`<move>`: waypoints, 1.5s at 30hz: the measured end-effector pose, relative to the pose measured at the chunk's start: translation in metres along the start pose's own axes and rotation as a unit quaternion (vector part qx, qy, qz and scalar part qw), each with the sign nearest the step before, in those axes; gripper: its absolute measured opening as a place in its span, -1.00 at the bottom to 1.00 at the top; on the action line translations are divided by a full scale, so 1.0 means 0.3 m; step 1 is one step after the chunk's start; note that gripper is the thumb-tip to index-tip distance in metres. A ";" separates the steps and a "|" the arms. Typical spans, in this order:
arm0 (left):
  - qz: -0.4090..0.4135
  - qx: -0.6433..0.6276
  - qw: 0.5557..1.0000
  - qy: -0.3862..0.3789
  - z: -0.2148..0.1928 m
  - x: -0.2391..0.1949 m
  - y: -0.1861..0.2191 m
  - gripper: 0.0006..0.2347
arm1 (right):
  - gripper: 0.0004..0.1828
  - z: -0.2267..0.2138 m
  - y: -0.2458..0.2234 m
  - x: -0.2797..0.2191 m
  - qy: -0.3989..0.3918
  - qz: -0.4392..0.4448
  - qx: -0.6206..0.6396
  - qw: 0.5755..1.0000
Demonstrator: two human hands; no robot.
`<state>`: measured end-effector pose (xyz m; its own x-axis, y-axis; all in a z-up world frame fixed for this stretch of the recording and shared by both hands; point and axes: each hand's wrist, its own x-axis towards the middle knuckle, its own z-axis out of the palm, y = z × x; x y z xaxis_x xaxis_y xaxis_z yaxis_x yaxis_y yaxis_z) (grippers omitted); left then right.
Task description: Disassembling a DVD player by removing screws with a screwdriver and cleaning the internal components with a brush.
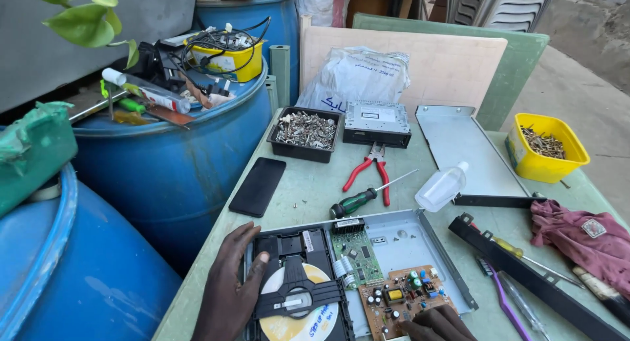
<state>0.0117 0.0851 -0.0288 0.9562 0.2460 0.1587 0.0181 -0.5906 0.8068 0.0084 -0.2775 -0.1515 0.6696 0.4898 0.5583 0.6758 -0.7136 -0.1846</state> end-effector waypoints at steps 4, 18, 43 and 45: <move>-0.032 0.011 0.999 -0.008 0.007 0.000 -0.002 -0.53 | -0.73 0.014 0.013 -0.011 0.015 0.006 -0.021 1.000; -0.062 0.024 0.997 -0.026 0.004 -0.013 0.021 -0.53 | -0.67 -0.067 -0.065 0.020 0.005 0.038 0.022 0.999; -0.051 0.038 0.998 -0.022 0.009 -0.016 0.015 -0.50 | -0.60 -0.066 -0.036 0.012 -0.006 -0.002 0.027 1.000; -0.036 0.037 0.999 -0.015 0.004 -0.019 0.022 -0.51 | -0.59 -0.069 -0.047 0.016 -0.012 0.020 0.025 0.999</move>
<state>0.0067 0.0789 -0.0250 0.9600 0.2672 0.0835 0.1075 -0.6273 0.7714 -0.0043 -0.2753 -0.1295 0.7025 0.4738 0.5310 0.6632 -0.7066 -0.2470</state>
